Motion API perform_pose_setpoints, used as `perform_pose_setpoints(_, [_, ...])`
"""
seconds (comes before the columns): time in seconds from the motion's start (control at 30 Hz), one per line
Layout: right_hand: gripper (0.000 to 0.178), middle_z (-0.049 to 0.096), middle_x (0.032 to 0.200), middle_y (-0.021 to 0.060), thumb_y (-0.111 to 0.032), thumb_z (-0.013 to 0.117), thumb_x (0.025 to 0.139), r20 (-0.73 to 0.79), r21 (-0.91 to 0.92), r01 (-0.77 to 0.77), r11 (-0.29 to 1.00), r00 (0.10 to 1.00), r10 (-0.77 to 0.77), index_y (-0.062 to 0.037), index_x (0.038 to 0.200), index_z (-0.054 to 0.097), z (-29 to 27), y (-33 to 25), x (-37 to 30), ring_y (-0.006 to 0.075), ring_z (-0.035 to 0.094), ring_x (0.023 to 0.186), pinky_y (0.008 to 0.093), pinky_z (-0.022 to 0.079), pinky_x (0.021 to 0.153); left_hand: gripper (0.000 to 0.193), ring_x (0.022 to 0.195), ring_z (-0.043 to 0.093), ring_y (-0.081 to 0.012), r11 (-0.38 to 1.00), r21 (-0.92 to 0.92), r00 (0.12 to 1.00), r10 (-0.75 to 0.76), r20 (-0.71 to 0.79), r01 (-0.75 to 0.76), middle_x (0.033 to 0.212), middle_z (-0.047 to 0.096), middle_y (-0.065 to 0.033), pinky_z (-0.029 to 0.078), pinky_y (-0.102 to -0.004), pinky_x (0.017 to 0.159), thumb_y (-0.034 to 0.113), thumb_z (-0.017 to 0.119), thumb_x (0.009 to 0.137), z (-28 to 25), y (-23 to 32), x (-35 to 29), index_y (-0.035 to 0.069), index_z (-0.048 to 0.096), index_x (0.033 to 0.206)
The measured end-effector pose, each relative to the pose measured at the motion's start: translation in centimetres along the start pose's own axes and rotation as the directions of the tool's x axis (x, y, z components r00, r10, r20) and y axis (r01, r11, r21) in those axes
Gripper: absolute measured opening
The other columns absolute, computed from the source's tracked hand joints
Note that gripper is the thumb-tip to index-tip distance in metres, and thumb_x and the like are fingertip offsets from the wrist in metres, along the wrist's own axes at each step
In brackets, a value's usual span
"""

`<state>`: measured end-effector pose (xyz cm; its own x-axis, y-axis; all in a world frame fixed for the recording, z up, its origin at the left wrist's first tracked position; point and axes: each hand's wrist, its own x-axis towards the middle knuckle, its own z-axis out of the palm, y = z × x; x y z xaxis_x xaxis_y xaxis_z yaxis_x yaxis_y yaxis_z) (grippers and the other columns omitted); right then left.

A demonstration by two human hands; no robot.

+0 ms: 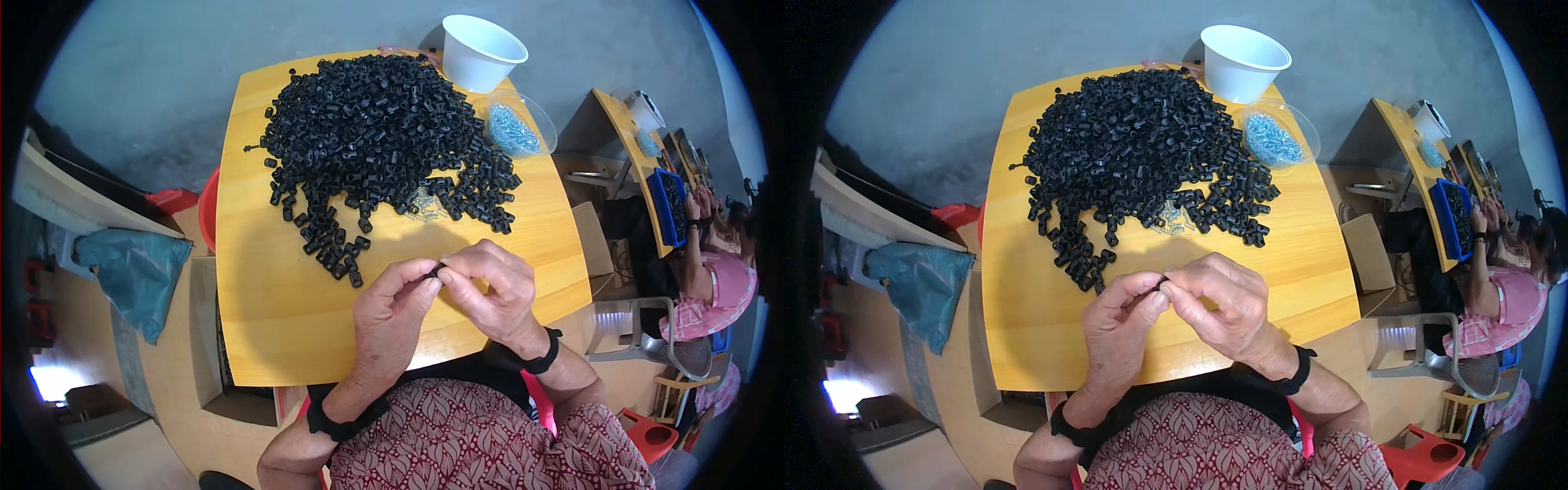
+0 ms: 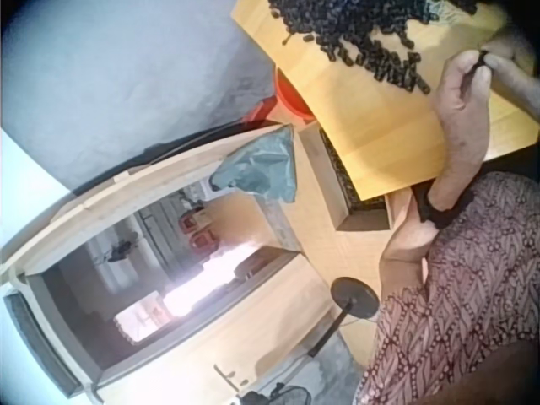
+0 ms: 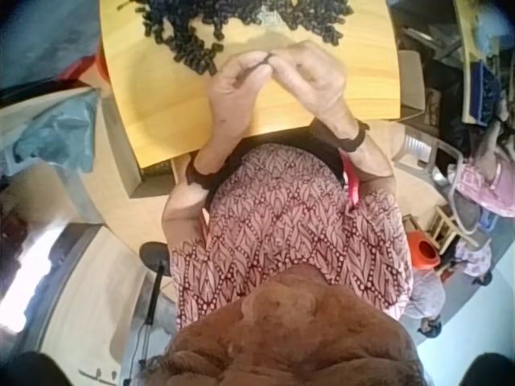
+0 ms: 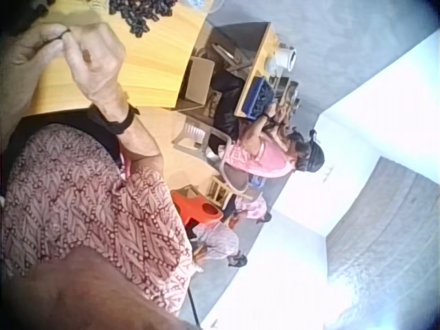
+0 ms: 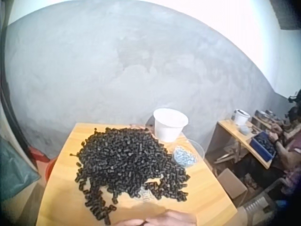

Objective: The recorder is assembling small black plastic parts by manually inserting tiny metal pins into them.

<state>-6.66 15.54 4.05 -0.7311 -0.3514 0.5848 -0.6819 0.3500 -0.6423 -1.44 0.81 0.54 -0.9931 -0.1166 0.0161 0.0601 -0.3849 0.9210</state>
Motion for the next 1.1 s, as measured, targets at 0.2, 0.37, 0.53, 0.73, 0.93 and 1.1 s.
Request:
perform_pose_setpoints(0.2, [0.017, 0.067, 0.079, 0.0101, 0.0, 0.078, 0.075, 0.062, -0.152, 0.183, 0.971, 0.983, -0.175, 0.0008, 0.089, 0.07, -0.5, 0.1, 0.5, 0.0238, 0.066, 0.069, 0.0327, 0.053, 0.06, 0.021, 0.098, 0.063, -0.0102, 0.999, 0.025, 1.0, -0.027, 0.016, 0.027, 0.107, 0.067, -0.0052, 0.051, -0.0242, 0.09, -0.001, 0.065, 0.093, -0.3, 0.1, 0.0, -0.004, 0.065, 0.114])
perform_pose_setpoints(0.37, [0.02, 0.067, 0.082, 0.0109, 0.0, 0.078, 0.074, 0.163, -0.154, 0.235, 0.96, 0.964, -0.21, 0.0018, 0.092, 0.07, -1.3, 0.3, 0.9, 0.0244, 0.067, 0.071, 0.0333, 0.054, 0.061, 0.02, 0.096, 0.063, -0.0095, 0.986, 0.167, 0.999, 0.016, 0.042, -0.022, 0.104, 0.068, -0.0047, 0.051, -0.0237, 0.088, 0.0, 0.066, 0.093, -0.4, 0.0, -0.1, -0.003, 0.066, 0.113])
perform_pose_setpoints(0.53, [0.022, 0.067, 0.084, 0.0119, 0.002, 0.077, 0.073, 0.16, -0.155, 0.199, 0.968, 0.972, -0.174, 0.0027, 0.093, 0.069, -0.8, -0.2, 0.4, 0.0256, 0.067, 0.071, 0.0342, 0.055, 0.062, 0.019, 0.095, 0.063, -0.0094, 0.981, 0.191, 1.0, 0.021, 0.018, -0.024, 0.103, 0.068, -0.005, 0.051, -0.0237, 0.087, 0.001, 0.066, 0.093, -0.3, 0.2, -0.1, -0.003, 0.066, 0.112])
perform_pose_setpoints(0.73, [0.024, 0.066, 0.085, 0.0115, 0.004, 0.075, 0.07, 0.052, -0.242, 0.169, 0.955, 0.986, -0.161, 0.0025, 0.093, 0.069, -0.1, -0.3, -0.2, 0.0263, 0.066, 0.074, 0.035, 0.055, 0.064, 0.019, 0.091, 0.067, -0.011, 0.974, 0.217, 0.998, 0.066, -0.023, -0.059, 0.1, 0.071, -0.0072, 0.053, -0.0246, 0.085, 0.001, 0.067, 0.092, -0.3, -0.2, 0.0, -0.002, 0.066, 0.111])
perform_pose_setpoints(0.93, [0.026, 0.065, 0.085, 0.0107, 0.003, 0.075, 0.07, 0.237, -0.311, 0.254, 0.916, 0.954, -0.184, 0.0027, 0.095, 0.069, -1.0, -0.8, 0.5, 0.0248, 0.065, 0.073, 0.0344, 0.054, 0.065, 0.019, 0.088, 0.07, -0.0137, 0.923, 0.361, 0.989, 0.145, 0.004, -0.136, 0.097, 0.072, -0.0096, 0.054, -0.0258, 0.08, 0.001, 0.067, 0.091, -0.5, -0.1, 0.2, -0.001, 0.067, 0.109])
perform_pose_setpoints(1.1, [0.025, 0.067, 0.087, 0.0119, 0.004, 0.075, 0.071, 0.136, -0.293, 0.238, 0.926, 0.969, -0.206, 0.0032, 0.096, 0.069, -0.3, -0.5, -0.7, 0.0243, 0.066, 0.072, 0.034, 0.054, 0.064, 0.017, 0.088, 0.07, -0.0139, 0.94, 0.327, 0.995, 0.103, -0.002, -0.097, 0.097, 0.072, -0.0096, 0.054, -0.0261, 0.08, 0.001, 0.067, 0.091, -0.5, -0.2, 0.0, -0.002, 0.067, 0.108])
